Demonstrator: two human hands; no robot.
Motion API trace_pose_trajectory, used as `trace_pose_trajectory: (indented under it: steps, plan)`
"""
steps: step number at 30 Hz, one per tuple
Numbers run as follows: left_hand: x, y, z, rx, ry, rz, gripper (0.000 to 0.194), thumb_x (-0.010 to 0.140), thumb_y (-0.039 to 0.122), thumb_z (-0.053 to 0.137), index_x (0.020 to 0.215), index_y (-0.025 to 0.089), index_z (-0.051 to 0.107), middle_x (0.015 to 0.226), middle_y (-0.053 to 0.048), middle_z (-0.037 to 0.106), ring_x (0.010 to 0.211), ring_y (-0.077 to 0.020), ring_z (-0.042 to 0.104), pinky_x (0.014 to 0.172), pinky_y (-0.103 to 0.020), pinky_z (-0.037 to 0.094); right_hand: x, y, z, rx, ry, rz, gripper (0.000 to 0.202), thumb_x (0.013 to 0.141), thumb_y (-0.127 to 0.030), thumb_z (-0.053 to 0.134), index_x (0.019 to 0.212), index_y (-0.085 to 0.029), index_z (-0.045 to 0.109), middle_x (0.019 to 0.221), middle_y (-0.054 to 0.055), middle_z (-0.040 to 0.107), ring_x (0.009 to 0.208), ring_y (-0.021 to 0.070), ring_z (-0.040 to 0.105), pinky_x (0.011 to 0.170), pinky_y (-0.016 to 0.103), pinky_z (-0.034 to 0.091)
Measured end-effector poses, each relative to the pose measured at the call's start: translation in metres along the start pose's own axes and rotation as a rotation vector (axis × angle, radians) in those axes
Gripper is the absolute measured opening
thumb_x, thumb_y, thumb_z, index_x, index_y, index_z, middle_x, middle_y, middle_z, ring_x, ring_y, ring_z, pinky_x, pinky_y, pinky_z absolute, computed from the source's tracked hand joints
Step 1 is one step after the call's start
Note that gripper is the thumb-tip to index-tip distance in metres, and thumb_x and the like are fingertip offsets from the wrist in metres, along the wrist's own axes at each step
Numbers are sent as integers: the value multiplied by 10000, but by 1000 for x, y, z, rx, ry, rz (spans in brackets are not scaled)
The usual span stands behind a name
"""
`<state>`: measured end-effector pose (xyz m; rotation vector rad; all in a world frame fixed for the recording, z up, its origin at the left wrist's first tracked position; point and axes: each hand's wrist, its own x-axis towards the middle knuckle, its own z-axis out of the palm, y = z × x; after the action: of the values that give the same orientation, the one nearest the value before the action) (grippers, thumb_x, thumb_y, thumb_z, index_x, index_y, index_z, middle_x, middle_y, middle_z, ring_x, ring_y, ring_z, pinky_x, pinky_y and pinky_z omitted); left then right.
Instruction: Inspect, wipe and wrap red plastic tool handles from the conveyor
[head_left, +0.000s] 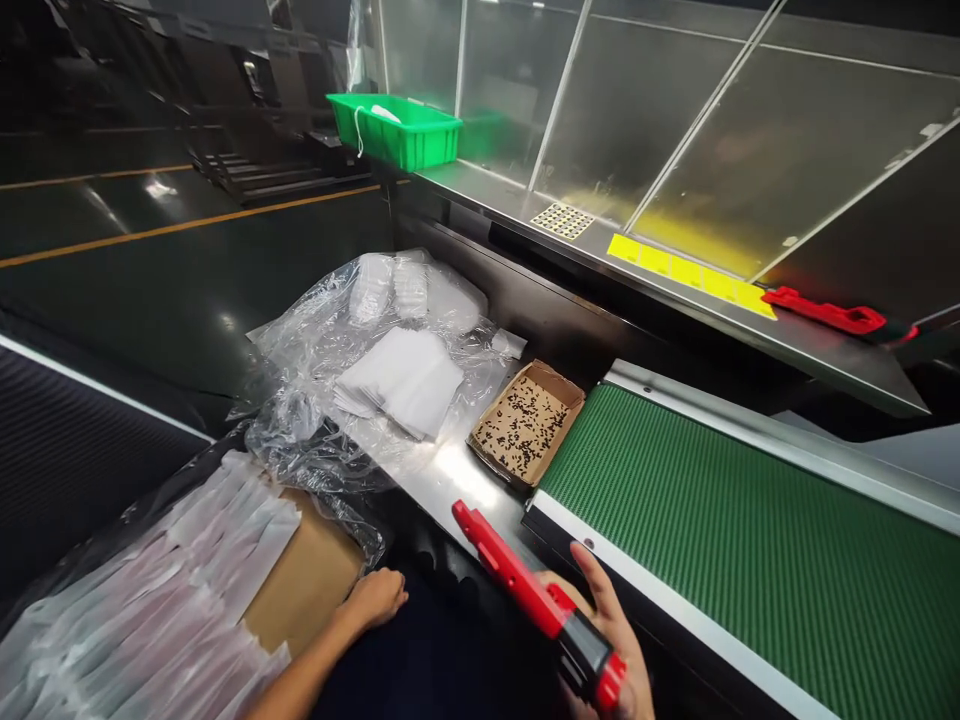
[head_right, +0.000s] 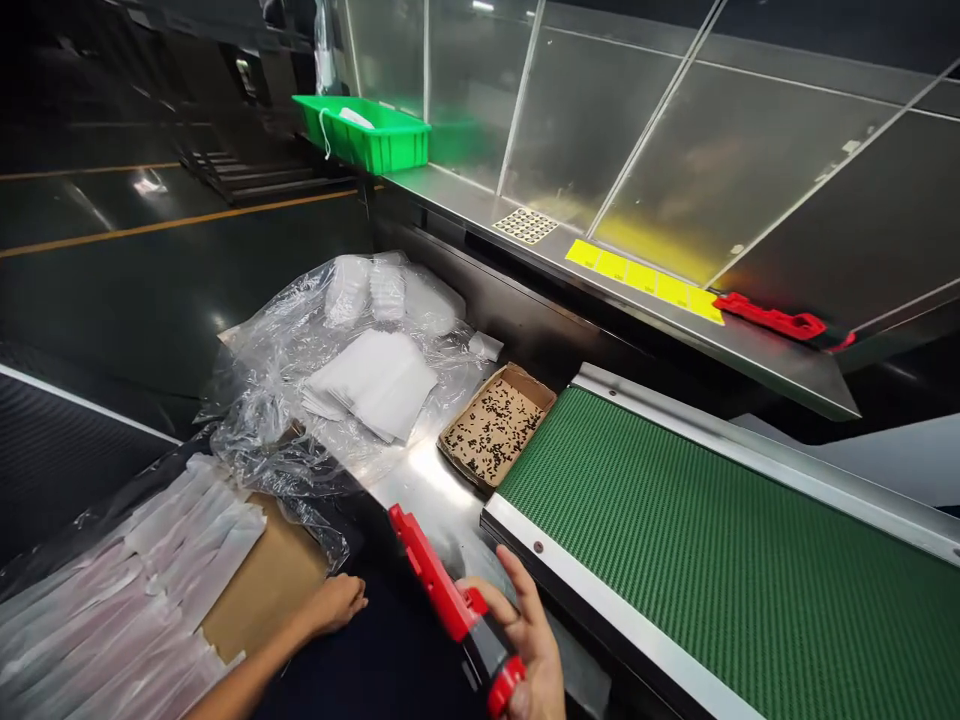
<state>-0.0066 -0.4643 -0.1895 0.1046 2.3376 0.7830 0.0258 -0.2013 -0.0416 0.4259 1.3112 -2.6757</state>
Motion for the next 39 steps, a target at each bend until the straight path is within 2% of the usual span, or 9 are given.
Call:
trace_pose_trajectory:
  steps: [3, 5, 8, 13, 17, 21, 27, 33, 39]
  plan:
    - [6, 27, -32, -134, -146, 123, 297, 867, 400, 489, 919, 186, 688, 705, -32, 657, 659, -195, 647, 587, -251, 451, 16, 5, 15, 114, 71, -47, 814, 575, -614, 852, 1293, -304, 625, 1265, 93, 671, 1190, 314, 616, 1016, 473, 486]
    - [4, 52, -58, -286, -190, 220, 509, 896, 531, 457, 1261, 198, 583, 893, -43, 689, 722, -163, 645, 590, -220, 461, 22, 2, 16, 188, 115, -66, 604, 710, -628, 758, 1225, -326, 671, 1261, 66, 676, 1190, 273, 613, 1030, 473, 473]
    - [4, 96, -85, -699, -242, 421, 893, 726, 755, 643, 1390, 183, 466, 1085, -116, 652, 724, -165, 627, 507, -206, 431, 27, -5, 16, 291, 162, -33, 502, 769, -651, 694, 1155, -332, 709, 1173, 52, 719, 1127, 248, 637, 1061, 502, 439]
    - [11, 165, -75, -1040, -192, 598, 858, 721, 755, 692, 1238, 89, 536, 611, -10, 598, 394, -58, 420, 398, -162, 302, 33, -21, 20, 411, 171, -13, 428, 788, -595, 707, 1080, -284, 742, 1117, 53, 742, 1036, 222, 666, 1081, 477, 426]
    - [11, 199, -56, -1230, -35, 603, 841, 723, 674, 754, 1306, 130, 488, 832, -64, 662, 416, -58, 469, 350, -149, 301, 31, -29, 17, 412, 102, 29, 434, 807, -575, 703, 1108, -264, 730, 1122, 62, 743, 1056, 213, 668, 1038, 429, 471]
    - [12, 214, -52, -1335, 37, 631, 546, 786, 535, 759, 1152, 178, 567, 1028, -82, 676, 399, -38, 489, 314, -127, 308, 30, -32, 6, 249, 60, 16, 473, 863, -598, 631, 1177, -248, 686, 1147, 84, 731, 1020, 244, 683, 983, 463, 505]
    - [33, 221, -70, -1454, 63, 731, 303, 862, 374, 722, 1060, 181, 599, 1015, -74, 700, 454, -100, 610, 321, -125, 402, 53, -35, -10, -226, 295, -437, 398, 824, -569, 700, 1035, -232, 706, 1256, 105, 662, 1193, 283, 598, 1047, 456, 454]
    - [56, 212, -100, -1345, -88, 863, 230, 882, 282, 706, 1090, 219, 628, 1051, -68, 708, 563, -143, 686, 424, -146, 512, 83, -39, 6, -361, 171, -296, 338, 792, -468, 766, 1047, -248, 762, 1370, 95, 596, 1268, 313, 538, 1065, 435, 431]
    - [71, 204, -120, -1286, -147, 908, 232, 863, 242, 715, 1072, 197, 625, 1055, -87, 695, 584, -148, 689, 458, -177, 545, 104, -41, 26, -297, 263, -206, 325, 731, -443, 821, 995, -256, 786, 1249, 80, 663, 1166, 294, 597, 1018, 426, 463]
